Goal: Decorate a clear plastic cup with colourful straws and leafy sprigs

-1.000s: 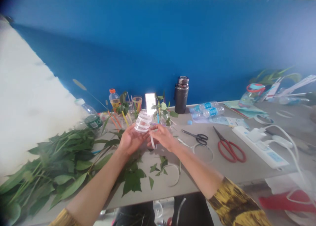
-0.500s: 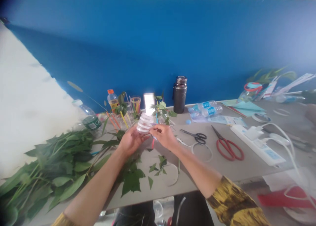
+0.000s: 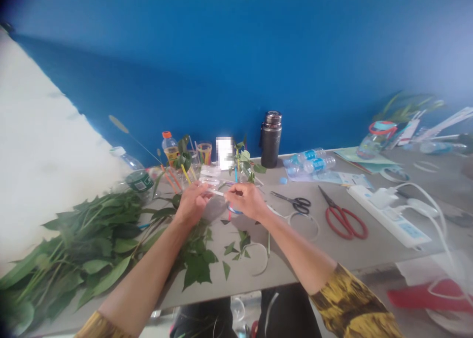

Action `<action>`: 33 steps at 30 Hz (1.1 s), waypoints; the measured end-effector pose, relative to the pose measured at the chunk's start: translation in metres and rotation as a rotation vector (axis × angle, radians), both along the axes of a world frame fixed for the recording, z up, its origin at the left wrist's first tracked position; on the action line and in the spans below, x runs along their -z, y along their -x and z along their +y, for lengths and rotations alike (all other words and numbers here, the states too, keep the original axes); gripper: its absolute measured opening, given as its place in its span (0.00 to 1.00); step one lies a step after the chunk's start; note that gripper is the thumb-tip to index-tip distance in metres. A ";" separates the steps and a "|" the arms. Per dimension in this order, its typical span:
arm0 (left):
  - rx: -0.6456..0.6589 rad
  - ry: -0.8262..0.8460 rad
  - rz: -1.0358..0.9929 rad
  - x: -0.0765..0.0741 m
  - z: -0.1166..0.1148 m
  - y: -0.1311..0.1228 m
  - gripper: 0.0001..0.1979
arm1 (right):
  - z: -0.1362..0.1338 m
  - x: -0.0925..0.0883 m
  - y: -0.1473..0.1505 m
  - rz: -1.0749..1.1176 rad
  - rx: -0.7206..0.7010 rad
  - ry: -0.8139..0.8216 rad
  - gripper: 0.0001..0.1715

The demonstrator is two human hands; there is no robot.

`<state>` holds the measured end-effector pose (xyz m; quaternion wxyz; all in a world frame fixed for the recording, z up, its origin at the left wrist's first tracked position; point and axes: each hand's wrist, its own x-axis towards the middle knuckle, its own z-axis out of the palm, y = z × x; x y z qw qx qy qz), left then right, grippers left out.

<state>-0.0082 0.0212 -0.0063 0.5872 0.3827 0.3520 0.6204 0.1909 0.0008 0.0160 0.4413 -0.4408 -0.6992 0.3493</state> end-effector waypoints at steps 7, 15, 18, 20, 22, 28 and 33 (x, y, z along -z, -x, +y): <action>0.127 0.009 -0.028 -0.001 -0.006 0.001 0.12 | 0.004 0.001 -0.005 -0.019 0.003 0.059 0.16; 0.243 0.063 -0.061 -0.001 -0.004 0.003 0.15 | 0.003 -0.002 -0.005 -0.074 0.034 0.068 0.20; 0.271 0.083 -0.087 0.001 -0.006 0.002 0.15 | 0.004 -0.001 -0.004 -0.091 0.055 0.066 0.21; 0.292 0.096 -0.095 0.002 -0.007 0.001 0.15 | 0.004 -0.001 -0.003 -0.093 0.063 0.060 0.21; 0.299 0.100 -0.102 0.001 -0.009 0.001 0.14 | 0.004 -0.001 -0.002 -0.094 0.070 0.058 0.21; 0.369 0.038 -0.115 -0.008 -0.013 -0.003 0.17 | 0.001 -0.006 -0.003 -0.047 0.039 0.124 0.20; 0.329 0.008 -0.050 -0.012 -0.013 -0.005 0.19 | 0.002 -0.005 -0.003 0.011 0.032 0.109 0.19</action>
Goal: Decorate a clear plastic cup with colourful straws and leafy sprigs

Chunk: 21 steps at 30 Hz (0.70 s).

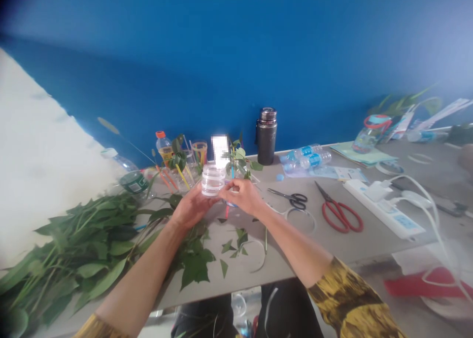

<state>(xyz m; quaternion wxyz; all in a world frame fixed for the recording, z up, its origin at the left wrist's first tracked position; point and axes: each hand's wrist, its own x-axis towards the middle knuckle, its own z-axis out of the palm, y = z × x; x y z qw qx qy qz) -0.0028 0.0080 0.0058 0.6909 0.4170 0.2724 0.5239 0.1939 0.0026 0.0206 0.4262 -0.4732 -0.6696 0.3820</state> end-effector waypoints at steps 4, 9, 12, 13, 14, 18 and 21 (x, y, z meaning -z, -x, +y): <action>0.017 -0.058 0.063 0.002 0.001 -0.001 0.19 | 0.004 0.005 0.001 -0.038 0.053 -0.007 0.17; -0.039 -0.134 0.122 0.003 -0.003 -0.005 0.21 | 0.004 0.007 0.002 -0.076 0.048 -0.061 0.15; -0.054 -0.084 0.096 0.001 -0.005 -0.006 0.17 | 0.002 0.004 0.002 -0.070 0.013 -0.076 0.14; -0.049 -0.068 0.082 0.001 -0.005 -0.006 0.17 | 0.002 0.003 0.002 -0.068 0.004 -0.079 0.14; -0.046 -0.054 0.071 0.001 -0.005 -0.005 0.17 | 0.001 0.002 0.002 -0.069 -0.001 -0.078 0.14; -0.049 -0.013 0.042 0.002 -0.004 -0.003 0.17 | 0.000 0.000 0.001 -0.089 0.017 -0.061 0.15; -0.050 0.005 0.028 0.003 -0.003 -0.003 0.16 | 0.001 0.001 0.001 -0.102 0.044 -0.059 0.14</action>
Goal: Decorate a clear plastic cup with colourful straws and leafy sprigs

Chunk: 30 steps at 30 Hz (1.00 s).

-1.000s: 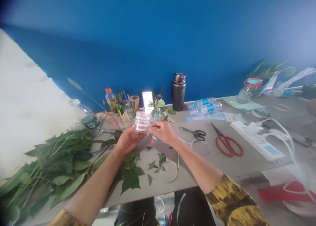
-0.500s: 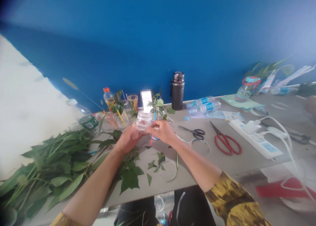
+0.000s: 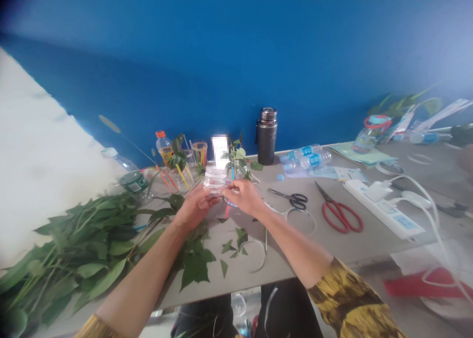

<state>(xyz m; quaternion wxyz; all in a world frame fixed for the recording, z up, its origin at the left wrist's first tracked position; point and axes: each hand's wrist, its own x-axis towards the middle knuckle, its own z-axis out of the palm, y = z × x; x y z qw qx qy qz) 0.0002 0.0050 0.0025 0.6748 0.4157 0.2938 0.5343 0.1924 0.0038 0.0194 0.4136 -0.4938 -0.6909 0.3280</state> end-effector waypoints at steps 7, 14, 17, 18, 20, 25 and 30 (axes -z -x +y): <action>0.003 0.019 -0.022 0.003 0.004 0.003 0.17 | 0.000 0.002 0.000 -0.013 0.005 -0.030 0.15; 0.056 0.037 -0.086 0.010 0.005 0.006 0.18 | -0.001 -0.002 0.001 0.087 -0.035 0.059 0.15; 0.099 0.024 -0.082 0.011 0.005 0.007 0.19 | -0.001 -0.002 0.001 0.161 -0.072 0.113 0.16; 0.115 0.018 -0.078 0.010 0.005 0.008 0.19 | -0.001 -0.003 0.001 0.177 -0.083 0.128 0.16; 0.150 0.007 -0.071 0.010 0.004 0.009 0.20 | -0.002 -0.004 0.000 0.186 -0.101 0.162 0.16; 0.166 0.001 -0.048 0.009 0.005 0.012 0.20 | -0.004 -0.006 -0.001 0.161 -0.107 0.202 0.15; 0.164 0.016 -0.059 0.008 0.006 0.011 0.22 | -0.002 -0.005 -0.004 0.145 -0.133 0.167 0.16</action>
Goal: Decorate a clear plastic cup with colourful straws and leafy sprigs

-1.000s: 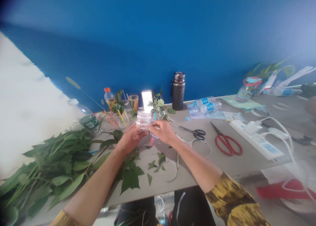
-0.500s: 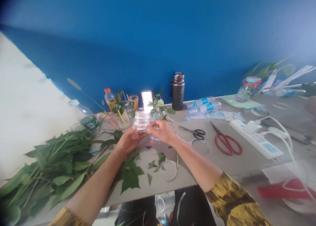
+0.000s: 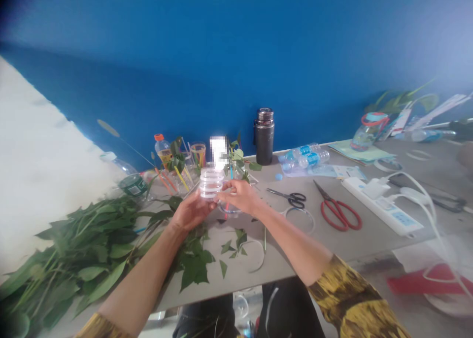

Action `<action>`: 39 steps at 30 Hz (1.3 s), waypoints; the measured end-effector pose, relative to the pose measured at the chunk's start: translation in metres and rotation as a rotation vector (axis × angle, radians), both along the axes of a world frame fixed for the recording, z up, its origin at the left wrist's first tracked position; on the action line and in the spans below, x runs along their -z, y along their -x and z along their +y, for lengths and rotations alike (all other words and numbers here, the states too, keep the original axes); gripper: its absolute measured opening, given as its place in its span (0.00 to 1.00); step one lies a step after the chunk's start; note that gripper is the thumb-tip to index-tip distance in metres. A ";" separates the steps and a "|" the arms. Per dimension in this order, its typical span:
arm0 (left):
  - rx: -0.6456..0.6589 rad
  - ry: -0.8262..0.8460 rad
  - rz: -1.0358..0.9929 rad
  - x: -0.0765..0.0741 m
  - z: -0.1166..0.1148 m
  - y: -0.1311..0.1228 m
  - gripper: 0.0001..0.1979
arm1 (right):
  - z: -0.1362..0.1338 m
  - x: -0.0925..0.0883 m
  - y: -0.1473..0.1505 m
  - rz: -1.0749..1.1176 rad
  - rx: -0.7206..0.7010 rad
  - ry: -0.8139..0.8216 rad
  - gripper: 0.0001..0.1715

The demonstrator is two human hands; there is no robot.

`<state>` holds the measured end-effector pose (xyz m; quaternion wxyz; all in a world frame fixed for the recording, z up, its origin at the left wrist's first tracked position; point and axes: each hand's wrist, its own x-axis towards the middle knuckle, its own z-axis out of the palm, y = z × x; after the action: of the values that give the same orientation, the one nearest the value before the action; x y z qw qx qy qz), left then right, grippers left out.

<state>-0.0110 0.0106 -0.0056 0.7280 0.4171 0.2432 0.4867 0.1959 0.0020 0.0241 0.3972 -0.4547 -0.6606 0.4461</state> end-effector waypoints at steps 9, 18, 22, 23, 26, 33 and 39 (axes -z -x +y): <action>-0.075 -0.077 0.071 -0.008 -0.005 -0.008 0.23 | 0.003 0.004 0.000 -0.054 0.080 -0.050 0.22; -0.074 -0.127 0.070 -0.004 -0.003 -0.007 0.27 | -0.001 0.002 0.002 -0.075 0.051 -0.130 0.21; -0.019 -0.116 0.024 -0.001 -0.001 -0.005 0.28 | -0.004 -0.003 -0.001 -0.023 0.000 -0.105 0.22; -0.017 -0.120 0.019 0.000 -0.001 -0.004 0.28 | -0.005 -0.003 -0.001 -0.019 -0.002 -0.105 0.23; -0.032 -0.129 0.021 -0.001 -0.002 -0.004 0.29 | -0.005 -0.004 -0.002 -0.025 -0.013 -0.110 0.24; -0.100 -0.110 0.029 -0.005 -0.003 -0.003 0.25 | -0.003 0.000 0.000 -0.163 0.072 -0.175 0.19; -0.049 -0.096 -0.002 0.000 0.001 0.000 0.22 | -0.006 -0.005 -0.004 -0.178 -0.044 -0.220 0.11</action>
<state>-0.0110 0.0117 -0.0058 0.6954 0.4449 0.2288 0.5159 0.1998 -0.0036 0.0293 0.3749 -0.4315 -0.7480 0.3373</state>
